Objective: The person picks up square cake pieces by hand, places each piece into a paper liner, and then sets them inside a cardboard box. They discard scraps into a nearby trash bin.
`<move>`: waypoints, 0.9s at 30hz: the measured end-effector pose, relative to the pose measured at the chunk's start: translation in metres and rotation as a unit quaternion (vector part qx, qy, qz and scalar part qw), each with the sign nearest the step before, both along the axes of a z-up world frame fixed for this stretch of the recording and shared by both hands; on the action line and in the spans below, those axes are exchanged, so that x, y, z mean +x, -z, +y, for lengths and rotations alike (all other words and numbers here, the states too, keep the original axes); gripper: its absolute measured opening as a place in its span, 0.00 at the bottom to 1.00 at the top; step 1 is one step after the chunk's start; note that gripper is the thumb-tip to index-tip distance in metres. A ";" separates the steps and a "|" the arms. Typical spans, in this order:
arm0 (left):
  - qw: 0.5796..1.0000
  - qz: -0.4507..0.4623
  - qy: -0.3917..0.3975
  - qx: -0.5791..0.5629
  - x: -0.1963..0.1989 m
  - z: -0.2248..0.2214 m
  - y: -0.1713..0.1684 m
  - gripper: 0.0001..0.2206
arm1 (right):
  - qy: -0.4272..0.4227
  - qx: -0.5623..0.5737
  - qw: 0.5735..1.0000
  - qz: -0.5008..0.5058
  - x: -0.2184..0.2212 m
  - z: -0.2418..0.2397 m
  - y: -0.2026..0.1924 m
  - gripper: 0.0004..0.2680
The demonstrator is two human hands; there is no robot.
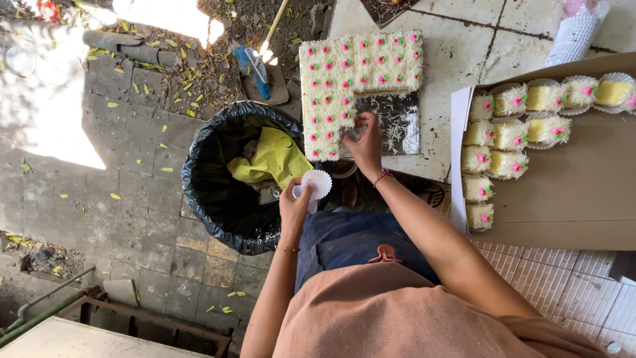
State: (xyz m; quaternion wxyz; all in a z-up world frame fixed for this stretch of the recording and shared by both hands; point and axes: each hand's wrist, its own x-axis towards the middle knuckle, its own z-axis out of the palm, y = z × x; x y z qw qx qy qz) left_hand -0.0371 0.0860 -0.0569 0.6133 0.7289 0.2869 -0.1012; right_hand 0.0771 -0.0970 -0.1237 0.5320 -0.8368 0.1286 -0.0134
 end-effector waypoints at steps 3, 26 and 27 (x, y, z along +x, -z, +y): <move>1.000 -0.001 -0.006 -0.018 0.000 0.000 -0.004 0.09 | -0.024 -0.040 0.999 -0.013 0.005 -0.002 0.012 0.22; 0.999 -0.006 -0.022 -0.046 0.025 -0.016 -0.007 0.13 | -0.021 -0.062 0.994 -0.092 -0.017 -0.047 -0.016 0.19; 0.998 -0.013 -0.026 -0.060 0.031 -0.023 -0.015 0.14 | -0.029 -0.042 0.994 -0.092 -0.023 -0.050 -0.037 0.19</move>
